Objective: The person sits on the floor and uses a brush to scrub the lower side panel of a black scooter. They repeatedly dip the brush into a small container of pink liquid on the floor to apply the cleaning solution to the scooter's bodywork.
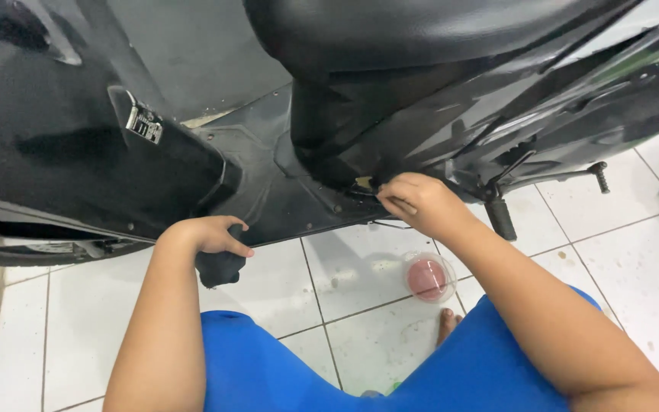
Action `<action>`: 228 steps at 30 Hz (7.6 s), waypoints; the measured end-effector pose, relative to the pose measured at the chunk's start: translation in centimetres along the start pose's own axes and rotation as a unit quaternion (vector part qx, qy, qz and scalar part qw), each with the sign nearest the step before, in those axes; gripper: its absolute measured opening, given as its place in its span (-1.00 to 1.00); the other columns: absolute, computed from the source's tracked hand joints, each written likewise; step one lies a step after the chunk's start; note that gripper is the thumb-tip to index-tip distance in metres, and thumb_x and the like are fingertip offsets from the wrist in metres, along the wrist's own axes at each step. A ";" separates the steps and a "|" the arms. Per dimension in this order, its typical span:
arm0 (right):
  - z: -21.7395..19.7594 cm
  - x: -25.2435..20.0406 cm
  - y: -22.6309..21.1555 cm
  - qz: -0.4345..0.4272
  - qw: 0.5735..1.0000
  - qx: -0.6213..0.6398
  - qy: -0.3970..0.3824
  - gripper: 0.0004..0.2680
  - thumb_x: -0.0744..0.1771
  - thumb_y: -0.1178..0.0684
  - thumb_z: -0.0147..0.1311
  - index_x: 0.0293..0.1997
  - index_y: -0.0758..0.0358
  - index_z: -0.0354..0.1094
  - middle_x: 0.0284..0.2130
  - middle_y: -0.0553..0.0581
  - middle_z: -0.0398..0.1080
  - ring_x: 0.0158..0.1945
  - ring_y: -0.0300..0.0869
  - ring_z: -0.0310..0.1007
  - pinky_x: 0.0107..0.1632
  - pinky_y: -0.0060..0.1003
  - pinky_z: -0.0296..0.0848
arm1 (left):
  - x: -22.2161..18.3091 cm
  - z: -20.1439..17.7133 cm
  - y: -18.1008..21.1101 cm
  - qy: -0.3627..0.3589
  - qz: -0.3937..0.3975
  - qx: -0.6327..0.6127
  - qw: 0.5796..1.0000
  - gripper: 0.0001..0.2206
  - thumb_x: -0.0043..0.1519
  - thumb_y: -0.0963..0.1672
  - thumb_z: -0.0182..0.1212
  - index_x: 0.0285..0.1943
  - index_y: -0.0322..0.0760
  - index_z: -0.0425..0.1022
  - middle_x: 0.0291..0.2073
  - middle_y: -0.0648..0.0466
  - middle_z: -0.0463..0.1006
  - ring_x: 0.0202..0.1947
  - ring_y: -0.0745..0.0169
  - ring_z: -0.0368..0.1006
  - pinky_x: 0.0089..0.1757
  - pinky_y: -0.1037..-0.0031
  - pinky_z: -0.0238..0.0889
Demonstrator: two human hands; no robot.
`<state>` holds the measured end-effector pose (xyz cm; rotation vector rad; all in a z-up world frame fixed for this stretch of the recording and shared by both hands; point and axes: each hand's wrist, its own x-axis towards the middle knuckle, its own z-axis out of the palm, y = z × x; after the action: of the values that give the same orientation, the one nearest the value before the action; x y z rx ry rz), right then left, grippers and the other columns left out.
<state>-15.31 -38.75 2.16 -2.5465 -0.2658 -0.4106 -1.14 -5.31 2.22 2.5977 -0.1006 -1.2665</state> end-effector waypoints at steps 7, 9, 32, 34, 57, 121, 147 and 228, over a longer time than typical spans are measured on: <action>-2.9 -1.4 0.9 0.017 0.999 -0.008 0.041 -0.95 0.29 0.16 0.27 -0.25 0.13 0.53 -0.35 0.02 0.59 -0.20 -0.14 0.60 -0.09 -0.33 0.56 | -1.5 -0.4 1.1 -0.002 0.004 -0.003 1.000 -0.31 0.04 -0.05 0.51 0.40 -0.19 0.39 0.34 -0.41 0.30 0.33 -0.47 0.24 0.15 -0.22 0.18; -1.9 -1.6 1.5 0.019 0.999 -0.010 0.038 -0.95 0.28 0.15 0.27 -0.25 0.12 0.53 -0.35 0.02 0.59 -0.20 -0.13 0.60 -0.11 -0.32 0.57 | -1.2 -0.2 1.1 -0.012 0.004 0.002 1.000 -0.32 0.05 -0.06 0.50 0.40 -0.18 0.39 0.34 -0.41 0.30 0.33 -0.46 0.23 0.15 -0.22 0.18; -1.4 -2.5 1.6 0.046 0.996 0.007 0.071 -0.95 0.29 0.16 0.32 -0.25 0.15 0.55 -0.38 0.07 0.57 -0.25 -0.08 0.58 -0.17 -0.32 0.53 | 0.8 0.6 2.5 -0.001 0.020 0.027 0.999 -0.30 0.00 -0.01 0.51 0.38 -0.13 0.43 0.25 -0.33 0.44 0.26 -0.38 0.35 0.13 -0.15 0.23; 0.8 -2.1 1.8 0.028 0.998 -0.003 0.059 -0.95 0.29 0.16 0.30 -0.25 0.15 0.54 -0.38 0.06 0.56 -0.25 -0.10 0.58 -0.17 -0.33 0.54 | 2.8 0.9 1.5 0.001 0.018 0.030 0.999 -0.29 -0.02 0.00 0.53 0.37 -0.13 0.44 0.24 -0.32 0.45 0.25 -0.37 0.37 0.12 -0.13 0.23; 4.3 -1.0 2.6 -0.006 0.996 -0.087 -0.031 -0.95 0.29 0.15 0.25 -0.27 0.10 0.48 -0.38 0.02 0.53 -0.17 -0.10 0.58 -0.08 -0.34 0.52 | 1.7 0.3 -0.5 -0.002 0.011 -0.015 1.000 -0.29 -0.05 -0.02 0.55 0.36 -0.17 0.45 0.27 -0.35 0.41 0.27 -0.42 0.33 0.13 -0.15 0.22; 3.1 0.4 2.5 0.095 0.989 0.021 -0.115 -0.91 0.28 0.20 0.24 -0.20 0.13 0.56 -0.28 0.14 0.57 -0.09 0.04 0.57 -0.06 -0.18 0.52 | 2.4 0.3 -1.9 0.022 -0.012 -0.044 0.999 -0.28 -0.07 0.00 0.57 0.34 -0.17 0.46 0.25 -0.38 0.41 0.22 -0.46 0.36 0.10 -0.20 0.22; 4.9 3.1 0.3 0.116 0.986 0.034 -0.113 -0.91 0.30 0.08 0.26 -0.16 0.16 0.56 -0.28 0.21 0.56 -0.12 0.13 0.56 -0.10 -0.10 0.51 | -1.5 -0.3 -4.9 0.018 -0.048 -0.046 0.998 -0.26 -0.03 0.06 0.51 0.38 -0.17 0.42 0.31 -0.36 0.35 0.30 -0.44 0.27 0.15 -0.21 0.15; 6.6 6.2 -1.4 0.152 0.965 0.033 -0.212 -0.83 0.31 0.06 0.18 -0.12 0.35 0.52 -0.26 0.33 0.56 -0.16 0.13 0.60 -0.20 -0.14 0.57 | -2.2 -1.6 -7.8 0.025 -0.196 0.037 0.979 0.10 0.15 0.47 -0.49 0.41 -0.44 0.32 0.39 -0.31 0.25 0.42 -0.17 0.15 0.28 0.00 -0.03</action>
<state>-8.38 -33.35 -0.42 -2.5292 -0.0379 0.2599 -1.56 2.96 2.86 2.8057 0.4012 -1.3358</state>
